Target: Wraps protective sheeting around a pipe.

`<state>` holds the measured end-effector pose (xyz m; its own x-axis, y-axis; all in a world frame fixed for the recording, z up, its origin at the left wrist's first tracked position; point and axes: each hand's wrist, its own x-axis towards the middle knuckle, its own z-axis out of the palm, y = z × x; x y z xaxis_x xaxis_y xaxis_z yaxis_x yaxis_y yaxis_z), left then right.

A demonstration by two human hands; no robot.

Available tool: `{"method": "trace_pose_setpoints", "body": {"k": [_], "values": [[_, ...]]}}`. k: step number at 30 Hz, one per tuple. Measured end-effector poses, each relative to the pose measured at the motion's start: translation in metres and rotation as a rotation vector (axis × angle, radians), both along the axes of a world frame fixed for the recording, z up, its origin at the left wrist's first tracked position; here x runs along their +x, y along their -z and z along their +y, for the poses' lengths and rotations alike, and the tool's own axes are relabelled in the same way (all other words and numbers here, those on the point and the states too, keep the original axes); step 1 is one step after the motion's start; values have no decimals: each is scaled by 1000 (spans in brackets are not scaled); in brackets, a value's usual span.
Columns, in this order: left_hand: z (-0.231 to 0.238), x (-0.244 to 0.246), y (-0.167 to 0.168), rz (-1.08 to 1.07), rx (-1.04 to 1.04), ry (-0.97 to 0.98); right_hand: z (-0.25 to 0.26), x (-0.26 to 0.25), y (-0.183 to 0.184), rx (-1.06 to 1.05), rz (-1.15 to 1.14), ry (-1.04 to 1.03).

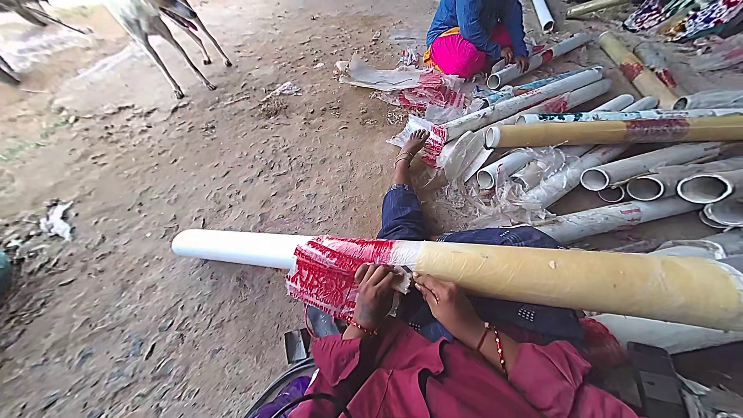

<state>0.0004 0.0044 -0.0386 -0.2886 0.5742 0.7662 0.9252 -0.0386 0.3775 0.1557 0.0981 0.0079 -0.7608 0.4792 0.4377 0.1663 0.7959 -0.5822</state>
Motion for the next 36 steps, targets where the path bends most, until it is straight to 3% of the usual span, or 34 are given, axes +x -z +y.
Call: {"method": "trace_pose_setpoints", "body": {"k": [15, 25, 28, 32, 36], "values": [[3, -2, 3, -2, 31, -3, 4, 1, -1, -13, -6, -36], [4, 3, 7, 7, 80, -59, 1, 0, 3, 149, -13, -17], [2, 3, 2, 12, 39, -69, 3, 0, 3, 140, 76, 41], [5, -4, -8, -22, -53, -19, 29, -1, -11, 479, 230, 167], [29, -30, -36, -6, -154, 92, 57, -29, -21, 635, -14, 208]]}}
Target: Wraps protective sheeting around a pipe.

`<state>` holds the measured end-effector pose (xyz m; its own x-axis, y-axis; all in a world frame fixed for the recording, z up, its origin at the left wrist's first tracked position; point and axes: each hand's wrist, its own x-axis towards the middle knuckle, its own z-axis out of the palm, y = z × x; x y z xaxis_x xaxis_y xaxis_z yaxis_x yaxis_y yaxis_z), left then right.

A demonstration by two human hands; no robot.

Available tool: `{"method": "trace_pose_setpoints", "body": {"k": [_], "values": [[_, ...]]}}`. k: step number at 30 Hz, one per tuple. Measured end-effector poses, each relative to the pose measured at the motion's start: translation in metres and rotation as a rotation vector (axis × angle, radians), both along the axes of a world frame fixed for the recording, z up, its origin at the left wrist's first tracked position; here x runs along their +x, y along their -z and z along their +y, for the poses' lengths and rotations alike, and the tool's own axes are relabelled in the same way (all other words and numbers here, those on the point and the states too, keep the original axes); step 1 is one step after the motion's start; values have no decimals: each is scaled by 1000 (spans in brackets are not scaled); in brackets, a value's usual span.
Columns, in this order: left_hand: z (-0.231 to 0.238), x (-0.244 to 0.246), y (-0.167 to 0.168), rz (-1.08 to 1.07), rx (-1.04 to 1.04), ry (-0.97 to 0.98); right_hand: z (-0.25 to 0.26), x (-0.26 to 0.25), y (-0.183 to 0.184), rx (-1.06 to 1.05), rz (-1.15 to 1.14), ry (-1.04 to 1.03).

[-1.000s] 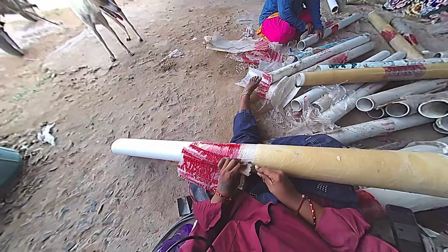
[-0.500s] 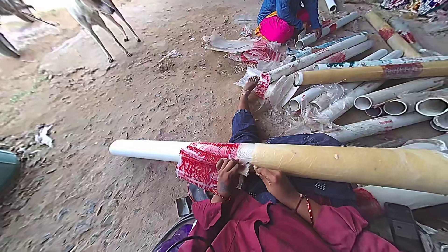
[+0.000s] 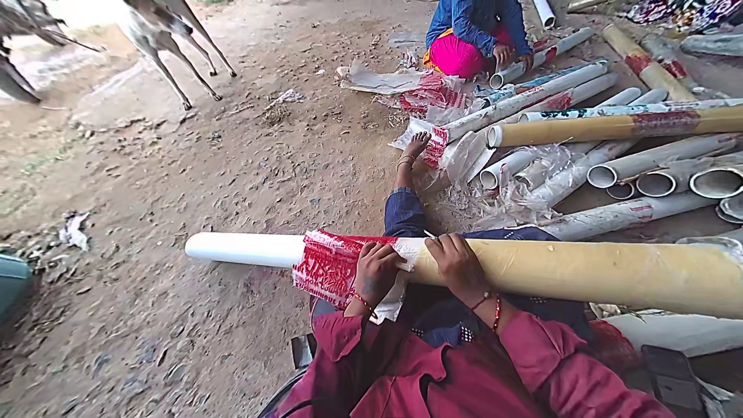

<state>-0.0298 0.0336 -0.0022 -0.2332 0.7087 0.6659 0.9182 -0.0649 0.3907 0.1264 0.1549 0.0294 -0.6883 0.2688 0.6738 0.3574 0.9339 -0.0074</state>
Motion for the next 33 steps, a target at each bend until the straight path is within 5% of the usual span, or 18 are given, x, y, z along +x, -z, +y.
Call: {"method": "trace_pose_setpoints", "body": {"k": [6, 12, 18, 25, 33], "values": [[44, -38, -44, -155, -404, 131, 18, -36, -23, -432, -282, 209], [48, -53, -55, -157, -661, 256, 2, -33, -3, -235, -225, 236], [59, -62, -81, -93, -1151, 205, -8, -40, -35, -594, -519, 141], [17, -27, -40, 115, -590, 57, 8, -53, -30, -620, -495, 204], [-5, 9, -19, 46, -442, -112, 2, -47, -29, -597, -515, 198]]}}
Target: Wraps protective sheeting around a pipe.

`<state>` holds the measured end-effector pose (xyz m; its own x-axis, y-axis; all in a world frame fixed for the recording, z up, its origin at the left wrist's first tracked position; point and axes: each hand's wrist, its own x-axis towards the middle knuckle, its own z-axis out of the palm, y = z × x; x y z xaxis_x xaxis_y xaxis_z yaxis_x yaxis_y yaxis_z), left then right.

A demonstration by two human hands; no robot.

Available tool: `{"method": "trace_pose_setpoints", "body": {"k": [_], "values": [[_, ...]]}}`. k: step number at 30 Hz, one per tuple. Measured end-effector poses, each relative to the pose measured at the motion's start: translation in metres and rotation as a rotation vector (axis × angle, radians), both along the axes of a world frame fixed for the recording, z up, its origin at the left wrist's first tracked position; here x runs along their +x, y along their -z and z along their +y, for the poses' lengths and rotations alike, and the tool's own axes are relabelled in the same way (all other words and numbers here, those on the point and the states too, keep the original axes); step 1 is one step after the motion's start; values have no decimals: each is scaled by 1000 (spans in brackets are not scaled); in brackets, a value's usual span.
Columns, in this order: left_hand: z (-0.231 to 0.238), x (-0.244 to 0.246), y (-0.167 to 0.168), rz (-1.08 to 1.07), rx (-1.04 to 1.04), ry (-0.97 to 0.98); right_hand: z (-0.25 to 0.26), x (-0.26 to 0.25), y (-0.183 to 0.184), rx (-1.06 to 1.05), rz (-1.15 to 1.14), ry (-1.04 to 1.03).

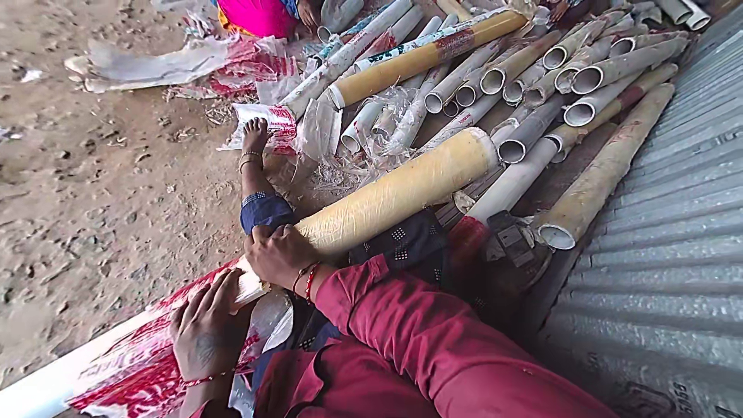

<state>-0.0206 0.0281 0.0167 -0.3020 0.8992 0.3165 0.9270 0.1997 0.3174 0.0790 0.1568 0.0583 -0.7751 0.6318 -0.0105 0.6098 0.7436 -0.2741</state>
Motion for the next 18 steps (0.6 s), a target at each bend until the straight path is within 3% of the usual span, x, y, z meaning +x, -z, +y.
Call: {"method": "trace_pose_setpoints", "body": {"k": [10, 18], "values": [[-20, 29, -2, 18, -88, -139, -8, 4, 8, 99, 0, -54], [-24, 39, -5, 39, -110, -162, -5, 4, 3, 40, -10, -50]]}}
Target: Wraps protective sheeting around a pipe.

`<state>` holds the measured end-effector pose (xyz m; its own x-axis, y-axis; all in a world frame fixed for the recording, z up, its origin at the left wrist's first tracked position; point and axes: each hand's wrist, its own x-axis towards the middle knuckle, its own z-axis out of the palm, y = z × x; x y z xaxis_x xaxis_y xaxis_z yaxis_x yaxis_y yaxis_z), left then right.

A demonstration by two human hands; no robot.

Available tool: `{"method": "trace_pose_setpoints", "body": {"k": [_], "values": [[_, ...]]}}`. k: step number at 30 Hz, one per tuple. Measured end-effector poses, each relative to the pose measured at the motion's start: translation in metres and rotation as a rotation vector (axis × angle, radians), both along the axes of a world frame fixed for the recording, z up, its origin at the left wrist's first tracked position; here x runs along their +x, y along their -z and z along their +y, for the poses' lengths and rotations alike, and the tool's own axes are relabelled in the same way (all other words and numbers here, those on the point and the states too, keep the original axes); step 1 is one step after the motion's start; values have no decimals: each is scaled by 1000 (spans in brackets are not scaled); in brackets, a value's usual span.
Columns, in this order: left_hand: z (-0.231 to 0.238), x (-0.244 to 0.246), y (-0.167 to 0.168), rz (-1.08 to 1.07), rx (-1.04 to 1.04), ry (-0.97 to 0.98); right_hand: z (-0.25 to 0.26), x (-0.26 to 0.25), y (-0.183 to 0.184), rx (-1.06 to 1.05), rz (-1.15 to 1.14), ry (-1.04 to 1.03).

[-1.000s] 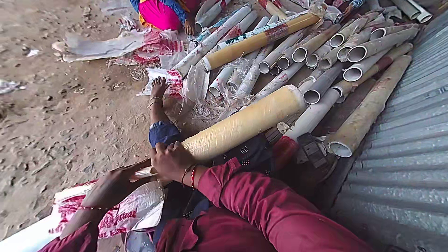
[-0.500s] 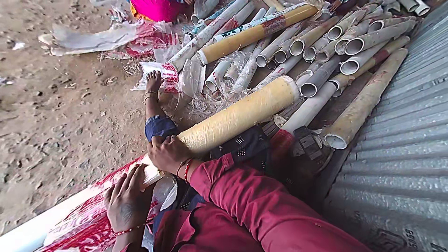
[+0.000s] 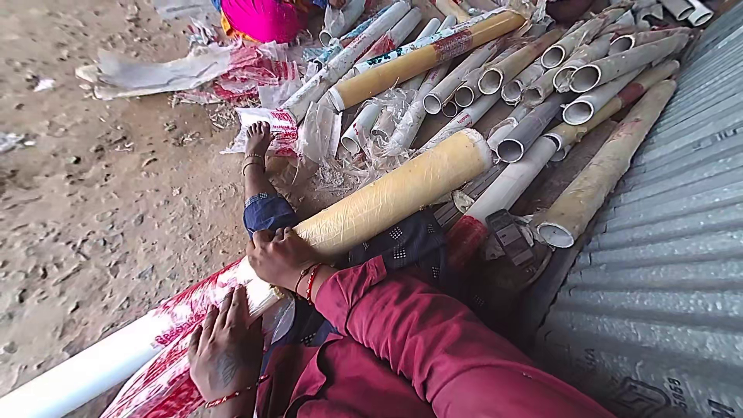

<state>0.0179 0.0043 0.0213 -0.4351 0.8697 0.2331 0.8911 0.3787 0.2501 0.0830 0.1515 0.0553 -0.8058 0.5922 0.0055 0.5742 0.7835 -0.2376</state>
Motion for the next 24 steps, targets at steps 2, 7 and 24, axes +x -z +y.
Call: {"method": "trace_pose_setpoints", "body": {"k": [2, 7, 24], "values": [[5, -6, 3, 15, 1, 25, 5, -2, -3, -42, 33, 47], [25, -37, 8, 16, 30, 142, 24, -12, -11, -209, 87, 136], [62, -49, -11, -86, -143, 327, 29, -12, -9, -110, 109, 72]]}}
